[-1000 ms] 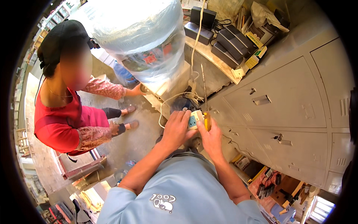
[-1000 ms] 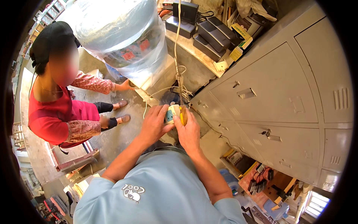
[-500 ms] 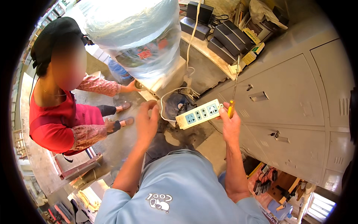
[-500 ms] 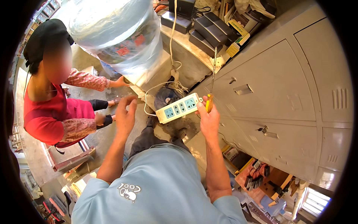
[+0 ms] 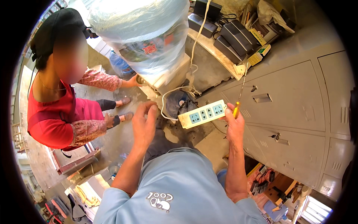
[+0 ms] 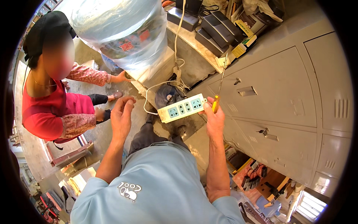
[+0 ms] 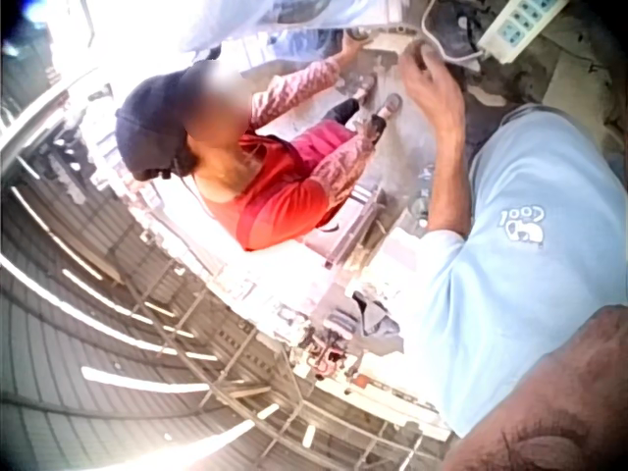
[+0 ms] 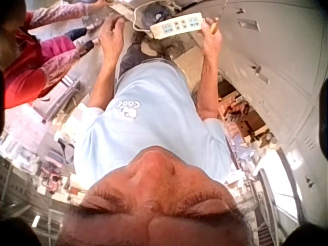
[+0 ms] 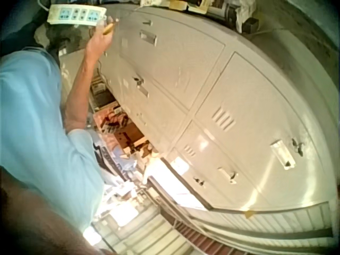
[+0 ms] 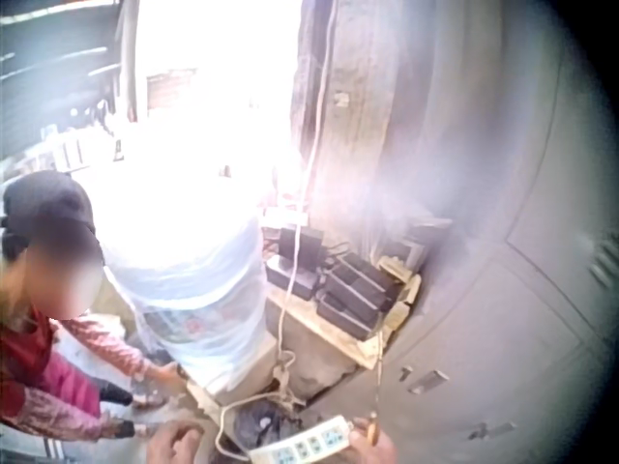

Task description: The person uses a screwdriver to open a power strip, adjusts the internal wiring, and then closes the casing. They repeatedly open and close the power strip while handling the cord and wires.

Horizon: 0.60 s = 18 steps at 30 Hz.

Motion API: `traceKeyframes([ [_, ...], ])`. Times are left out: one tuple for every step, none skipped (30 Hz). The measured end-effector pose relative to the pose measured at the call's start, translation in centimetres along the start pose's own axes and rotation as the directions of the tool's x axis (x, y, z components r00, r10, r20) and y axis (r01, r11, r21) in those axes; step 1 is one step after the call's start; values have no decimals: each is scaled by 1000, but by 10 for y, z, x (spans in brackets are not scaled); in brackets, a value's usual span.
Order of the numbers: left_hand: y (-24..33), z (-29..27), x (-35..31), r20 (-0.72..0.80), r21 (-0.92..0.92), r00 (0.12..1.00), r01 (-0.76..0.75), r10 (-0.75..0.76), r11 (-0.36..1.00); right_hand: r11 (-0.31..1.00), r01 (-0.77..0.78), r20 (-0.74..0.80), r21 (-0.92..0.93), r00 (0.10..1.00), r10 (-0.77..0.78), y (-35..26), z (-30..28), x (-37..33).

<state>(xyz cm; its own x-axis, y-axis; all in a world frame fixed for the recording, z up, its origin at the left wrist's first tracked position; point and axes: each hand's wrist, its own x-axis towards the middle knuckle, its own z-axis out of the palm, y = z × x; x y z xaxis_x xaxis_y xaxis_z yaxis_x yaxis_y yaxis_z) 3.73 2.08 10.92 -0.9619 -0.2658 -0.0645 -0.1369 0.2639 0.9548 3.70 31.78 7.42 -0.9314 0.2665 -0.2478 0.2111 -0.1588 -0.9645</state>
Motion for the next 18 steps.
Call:
traceKeyframes([
  [0,0,0,1,-7,1000,2,-2,1000,1000,-4,-3,-6,1000,4,0,0,0],
  [0,0,0,2,-14,1000,3,-3,1000,1000,-6,-4,-6,1000,6,-1,0,-1],
  [0,1,-1,5,-37,1000,6,-6,999,1000,-9,-3,-4,1000,9,-1,1,-1],
  [-1,2,-2,9,-59,1000,8,-7,998,1000,-11,-3,-2,1000,11,-1,1,-1],
  [-1,4,-3,12,-81,1000,10,-9,997,1000,1,-3,-17,1000,-1,-1,1,-1],
  [3,4,-4,86,-114,991,109,-99,988,999,14,-4,-32,1000,-14,-2,2,-1],
  [9,2,-6,162,-138,969,208,-185,968,999,27,-5,-46,1000,-28,-3,2,-2],
  [13,3,-8,240,-154,934,307,-266,939,997,36,-7,-62,999,-36,-4,3,-3],
  [12,5,-11,311,-99,909,323,-279,941,996,46,-6,-77,999,-46,-7,7,-5],
  [10,8,-13,415,-127,825,471,-384,873,994,55,-5,-92,998,-56,-11,11,-8],
  [7,12,-15,517,-136,717,608,-468,782,988,71,-1,-138,997,-72,-16,17,-13],
  [4,16,-18,613,-126,590,730,-525,672,979,88,3,-184,996,-89,-21,24,-20],
  [0,22,-22,658,-126,505,805,-559,580,968,106,10,-228,994,-107,-22,30,-26],
  [-5,29,-25,700,-119,417,869,-580,481,950,128,43,-287,992,-121,-20,33,-31],
  [-13,34,-27,748,-111,360,896,-558,429,928,147,74,-343,989,-129,-17,36,-37],
  [-16,38,-29,778,-152,328,926,-536,347,902,166,106,-398,985,-135,-14,37,-43],
  [-19,42,-31,807,-187,299,947,-509,260,814,297,138,-499,955,-264,-1,35,-45],
  [-22,44,-31,834,-221,276,960,-478,169,759,376,209,-531,927,-313,-5,40,-49],
])
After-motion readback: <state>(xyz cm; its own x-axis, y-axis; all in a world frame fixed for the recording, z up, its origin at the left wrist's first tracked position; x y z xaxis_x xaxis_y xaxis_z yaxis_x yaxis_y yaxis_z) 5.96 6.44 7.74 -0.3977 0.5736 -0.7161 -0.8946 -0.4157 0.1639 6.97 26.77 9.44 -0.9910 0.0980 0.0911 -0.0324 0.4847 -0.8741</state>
